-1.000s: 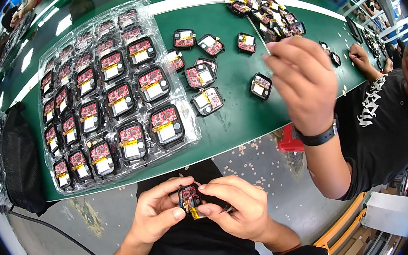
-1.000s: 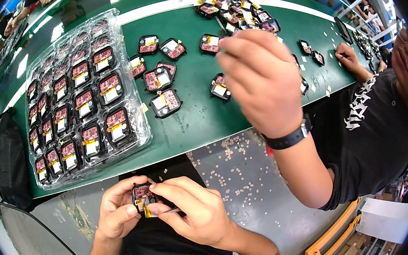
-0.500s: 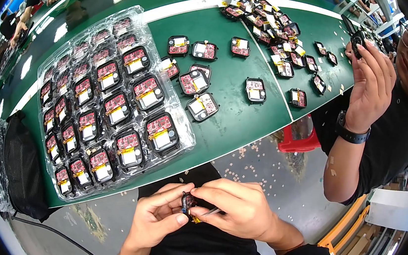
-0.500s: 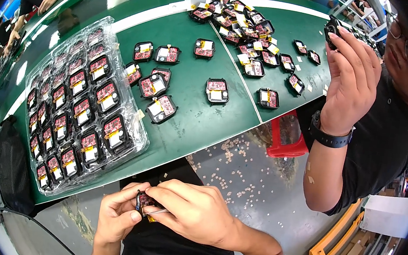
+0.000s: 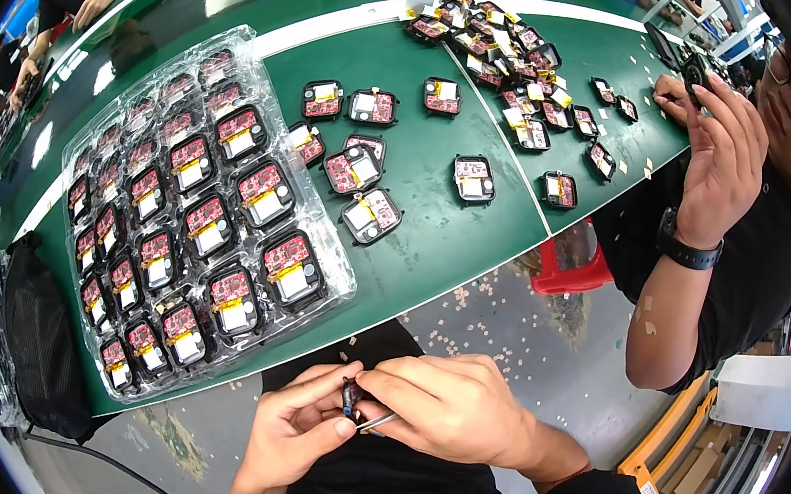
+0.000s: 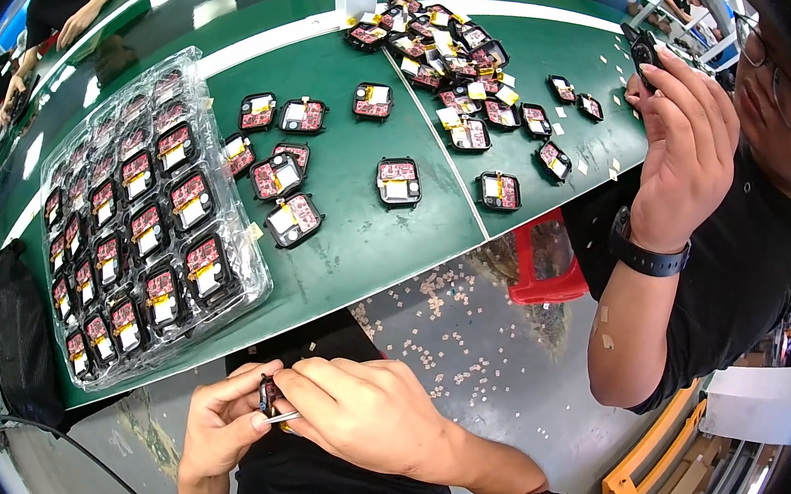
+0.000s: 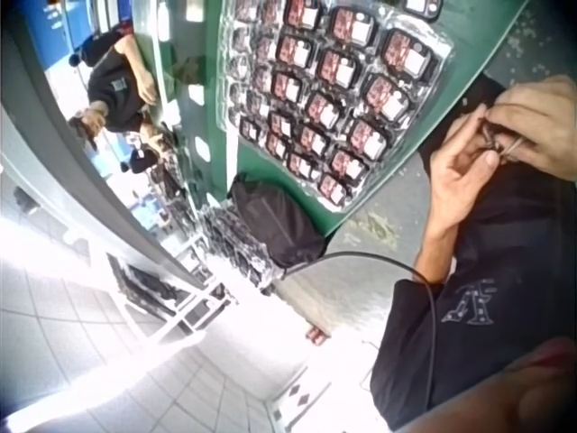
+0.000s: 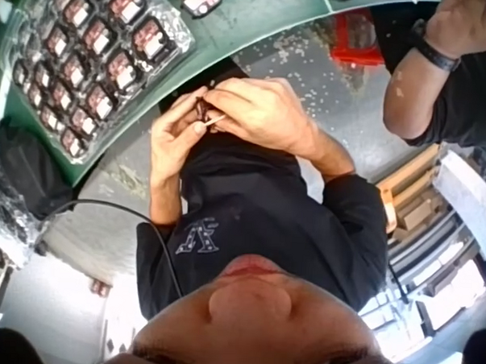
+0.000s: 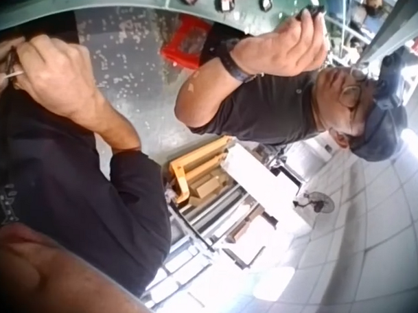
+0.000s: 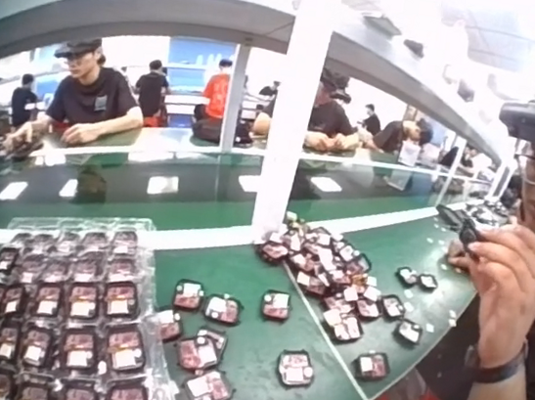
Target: Assembling small electronic modules at a factory workstation using tweezers.
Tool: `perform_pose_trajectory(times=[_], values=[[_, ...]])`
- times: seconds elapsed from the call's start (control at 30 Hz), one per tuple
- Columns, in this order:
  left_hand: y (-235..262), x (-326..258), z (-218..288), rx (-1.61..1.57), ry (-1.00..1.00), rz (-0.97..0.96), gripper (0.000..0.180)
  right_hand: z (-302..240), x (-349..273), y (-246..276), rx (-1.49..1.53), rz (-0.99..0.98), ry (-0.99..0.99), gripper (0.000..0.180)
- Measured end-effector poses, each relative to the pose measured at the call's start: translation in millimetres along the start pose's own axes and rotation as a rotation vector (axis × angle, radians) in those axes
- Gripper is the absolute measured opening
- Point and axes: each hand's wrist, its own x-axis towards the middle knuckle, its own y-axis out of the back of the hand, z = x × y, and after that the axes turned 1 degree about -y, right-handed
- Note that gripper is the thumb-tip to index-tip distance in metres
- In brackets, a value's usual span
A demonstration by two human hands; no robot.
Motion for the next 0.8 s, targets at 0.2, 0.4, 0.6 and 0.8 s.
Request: perform_pose_trajectory(times=[0.2,0.4,0.6,0.8], values=[[1.9,-1.8,-1.7,-0.009,-0.003,-0.001,0.054,0.2,0.2,2.2,-0.006,-0.008,0.030,0.032],[-9.0,-0.5,3.7,-0.020,0.030,0.082,0.058,-1.0,-1.0,3.1,-0.028,-0.014,0.043,0.033],[-5.4,0.3,0.7,0.000,-0.011,0.024,0.056,2.8,-3.9,0.4,-0.054,0.049,0.095,0.041],[-17.9,3.3,7.4,0.018,0.072,0.134,0.061,6.3,-7.2,2.6,-0.032,0.060,0.096,0.041]])
